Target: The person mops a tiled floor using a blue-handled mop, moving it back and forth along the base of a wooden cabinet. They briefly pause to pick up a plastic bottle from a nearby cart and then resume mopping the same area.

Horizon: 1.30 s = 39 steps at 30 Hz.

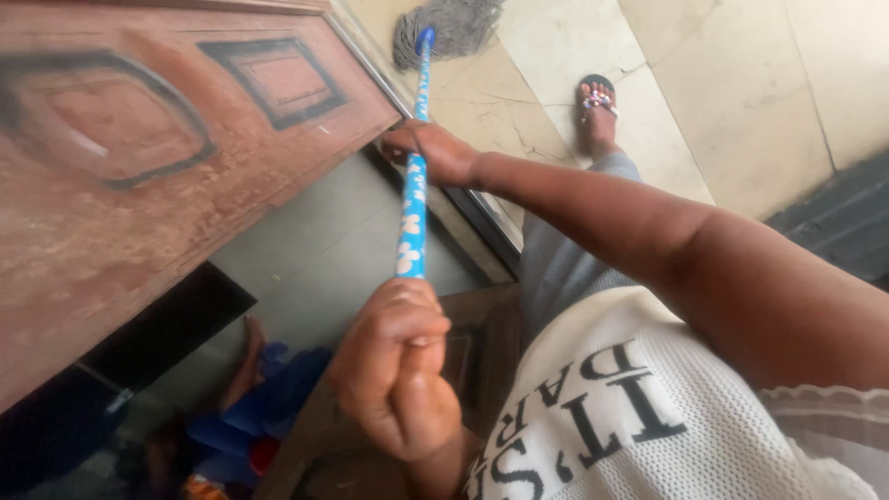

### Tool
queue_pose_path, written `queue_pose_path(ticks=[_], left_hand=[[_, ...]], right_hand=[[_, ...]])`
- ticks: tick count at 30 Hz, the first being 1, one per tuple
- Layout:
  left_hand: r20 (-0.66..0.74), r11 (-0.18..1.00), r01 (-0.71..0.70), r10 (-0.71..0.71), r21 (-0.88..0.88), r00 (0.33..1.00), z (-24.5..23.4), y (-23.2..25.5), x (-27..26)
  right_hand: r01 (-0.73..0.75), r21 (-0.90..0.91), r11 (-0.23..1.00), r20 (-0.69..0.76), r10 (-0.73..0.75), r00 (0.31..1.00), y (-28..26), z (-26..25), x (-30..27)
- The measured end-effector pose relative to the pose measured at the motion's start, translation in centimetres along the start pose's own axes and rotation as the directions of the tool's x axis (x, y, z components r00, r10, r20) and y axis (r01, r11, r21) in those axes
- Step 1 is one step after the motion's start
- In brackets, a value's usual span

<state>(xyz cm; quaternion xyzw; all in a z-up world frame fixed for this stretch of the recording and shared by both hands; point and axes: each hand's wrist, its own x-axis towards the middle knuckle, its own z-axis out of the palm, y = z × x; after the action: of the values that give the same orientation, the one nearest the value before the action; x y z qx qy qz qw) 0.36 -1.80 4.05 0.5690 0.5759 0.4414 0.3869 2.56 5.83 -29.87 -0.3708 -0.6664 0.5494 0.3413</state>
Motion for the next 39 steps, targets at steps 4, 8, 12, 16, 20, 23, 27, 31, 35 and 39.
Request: queue_pose_path(ticks=[4,8,12,16,20,23,27,31,35,39], left_hand=[[0.113,0.987,-0.087,0.072,0.135,0.991,0.4,0.0,0.6],[0.268,0.969,-0.195,0.149,0.151,0.952,1.3,-3.9,1.3],[0.369,0.946,-0.288,0.217,0.149,0.904,3.0,-9.0,1.9],[0.32,0.93,-0.335,0.275,0.152,0.907,4.8,-14.6,3.1],[0.054,0.961,-0.247,0.242,0.123,0.969,3.1,-15.0,3.0],[-0.187,0.989,-0.146,0.138,-0.03,0.973,0.5,-10.5,1.8],[-0.265,0.942,-0.159,0.08,-0.294,0.961,-2.4,-6.1,2.4],[-0.271,0.888,-0.142,0.021,-0.438,0.962,-3.3,-5.0,2.9],[-0.128,0.965,-0.182,0.159,-0.189,0.979,-0.2,-6.1,1.8],[0.002,0.973,-0.168,0.171,-0.16,0.985,3.3,-10.4,2.2]], right_hand=[[0.09,-0.081,0.993,0.003,-0.09,0.996,0.5,-1.1,0.7],[0.102,-0.038,0.994,-0.028,-0.103,0.994,3.3,-2.1,2.5],[0.07,-0.181,0.981,0.011,-0.069,0.998,9.6,-2.2,6.1],[0.23,-0.23,0.946,0.002,-0.236,0.972,14.1,-3.5,9.9],[0.258,-0.244,0.935,0.031,-0.258,0.966,12.8,-3.0,11.3],[0.129,-0.239,0.962,-0.079,-0.151,0.985,8.4,-1.8,9.0],[-0.007,-0.205,0.979,-0.058,-0.005,0.998,2.2,-2.7,4.8],[0.034,-0.242,0.97,-0.08,-0.055,0.995,0.7,-4.5,2.0],[-0.067,-0.276,0.959,-0.176,0.018,0.984,4.4,-6.1,2.5],[0.022,-0.365,0.931,-0.139,-0.077,0.987,9.7,-9.6,4.3]])
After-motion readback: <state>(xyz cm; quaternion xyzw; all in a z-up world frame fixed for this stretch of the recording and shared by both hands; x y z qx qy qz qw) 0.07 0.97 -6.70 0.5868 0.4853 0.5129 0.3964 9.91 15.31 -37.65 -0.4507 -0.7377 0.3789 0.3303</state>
